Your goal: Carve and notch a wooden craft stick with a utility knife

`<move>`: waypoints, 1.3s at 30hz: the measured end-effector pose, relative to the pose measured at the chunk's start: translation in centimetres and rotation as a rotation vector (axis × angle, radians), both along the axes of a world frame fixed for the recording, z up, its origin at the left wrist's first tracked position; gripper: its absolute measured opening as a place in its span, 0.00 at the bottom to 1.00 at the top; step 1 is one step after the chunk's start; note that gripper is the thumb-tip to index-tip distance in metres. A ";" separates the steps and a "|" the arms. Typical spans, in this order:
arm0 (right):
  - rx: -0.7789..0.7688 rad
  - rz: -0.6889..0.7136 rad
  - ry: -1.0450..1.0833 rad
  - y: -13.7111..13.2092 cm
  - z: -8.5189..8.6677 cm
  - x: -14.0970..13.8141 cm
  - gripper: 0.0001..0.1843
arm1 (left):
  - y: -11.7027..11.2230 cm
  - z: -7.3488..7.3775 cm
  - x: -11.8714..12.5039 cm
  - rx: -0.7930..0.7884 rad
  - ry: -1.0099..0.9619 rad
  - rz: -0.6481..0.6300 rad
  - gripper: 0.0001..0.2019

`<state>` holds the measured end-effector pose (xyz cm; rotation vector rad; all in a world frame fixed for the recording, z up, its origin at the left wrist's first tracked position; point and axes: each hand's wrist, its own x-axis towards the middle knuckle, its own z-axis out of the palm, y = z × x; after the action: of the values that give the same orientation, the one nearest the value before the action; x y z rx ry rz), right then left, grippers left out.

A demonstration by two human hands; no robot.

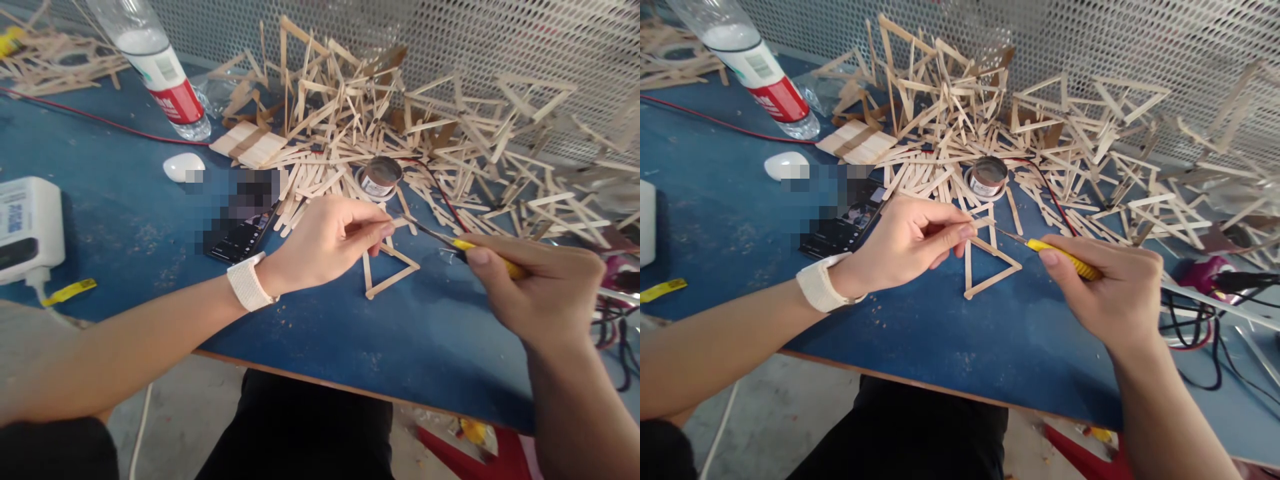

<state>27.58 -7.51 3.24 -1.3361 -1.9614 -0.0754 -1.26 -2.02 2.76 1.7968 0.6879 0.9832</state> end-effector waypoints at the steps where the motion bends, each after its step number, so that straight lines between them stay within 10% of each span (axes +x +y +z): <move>1: 0.003 -0.009 0.001 0.0 0.0 0.1 0.09 | 0.1 0.0 -0.1 0.013 0.002 0.010 0.18; 39: 0.018 -0.008 -0.001 -0.2 0.0 0.0 0.10 | 0.0 0.5 -0.1 -0.020 -0.019 0.005 0.17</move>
<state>27.63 -7.69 3.24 -1.3323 -1.9522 -0.0977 -1.41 -2.03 3.21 1.7673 0.6877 0.9923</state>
